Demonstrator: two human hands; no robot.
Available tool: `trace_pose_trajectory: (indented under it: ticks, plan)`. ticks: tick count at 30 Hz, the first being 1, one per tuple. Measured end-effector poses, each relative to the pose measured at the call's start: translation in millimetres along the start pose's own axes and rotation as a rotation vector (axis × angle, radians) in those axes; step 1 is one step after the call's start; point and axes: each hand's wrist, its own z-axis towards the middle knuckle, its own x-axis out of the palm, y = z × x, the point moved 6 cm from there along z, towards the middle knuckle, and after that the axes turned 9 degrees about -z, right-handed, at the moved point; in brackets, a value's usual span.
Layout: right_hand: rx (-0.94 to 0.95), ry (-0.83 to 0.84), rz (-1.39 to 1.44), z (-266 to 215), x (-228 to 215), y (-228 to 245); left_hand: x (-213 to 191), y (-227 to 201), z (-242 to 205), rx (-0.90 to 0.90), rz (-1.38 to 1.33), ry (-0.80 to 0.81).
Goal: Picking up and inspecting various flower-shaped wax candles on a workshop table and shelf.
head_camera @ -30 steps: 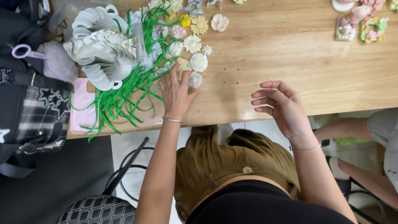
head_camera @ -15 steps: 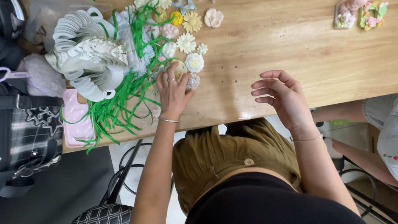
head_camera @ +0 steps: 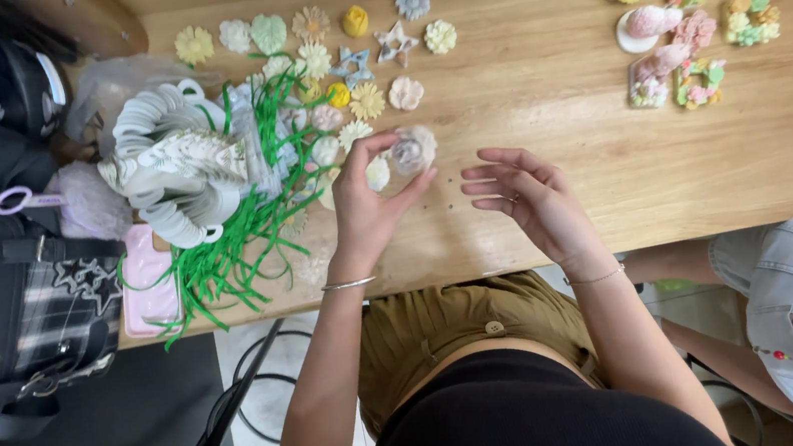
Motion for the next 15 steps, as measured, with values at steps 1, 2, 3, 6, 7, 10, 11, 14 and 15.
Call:
trace_pose_trajectory:
  ticks: [1, 2, 3, 6, 7, 10, 11, 14, 15]
  plan:
    - [-0.012, -0.005, 0.001, 0, 4, 9, 5, -17, 8, 0.011, -0.002, 0.007]
    - [-0.1, 0.075, 0.05, -1, 12, 22, 12, -41, 14, 0.15, 0.035, 0.033]
    - [-0.191, 0.155, 0.099, -2, 21, 37, 19, -65, 20, 0.291, 0.073, 0.062]
    - [-0.335, 0.266, 0.231, -3, 27, 56, 35, -107, 30, 0.37, 0.082, 0.128]
    - [-0.344, 0.262, 0.232, -3, 26, 58, 39, -113, 31, 0.377, 0.081, 0.135]
    - [-0.363, 0.306, 0.396, -3, 22, 63, 52, -129, 33, 0.421, 0.128, 0.148]
    - [-0.344, 0.315, 0.478, -2, 19, 62, 55, -133, 32, 0.424, 0.129, 0.146]
    - [-0.324, 0.347, 0.593, -3, 11, 64, 65, -136, 29, 0.437, 0.122, 0.117]
    - [-0.322, 0.374, 0.624, -3, 10, 66, 67, -135, 28, 0.448, 0.112, 0.086]
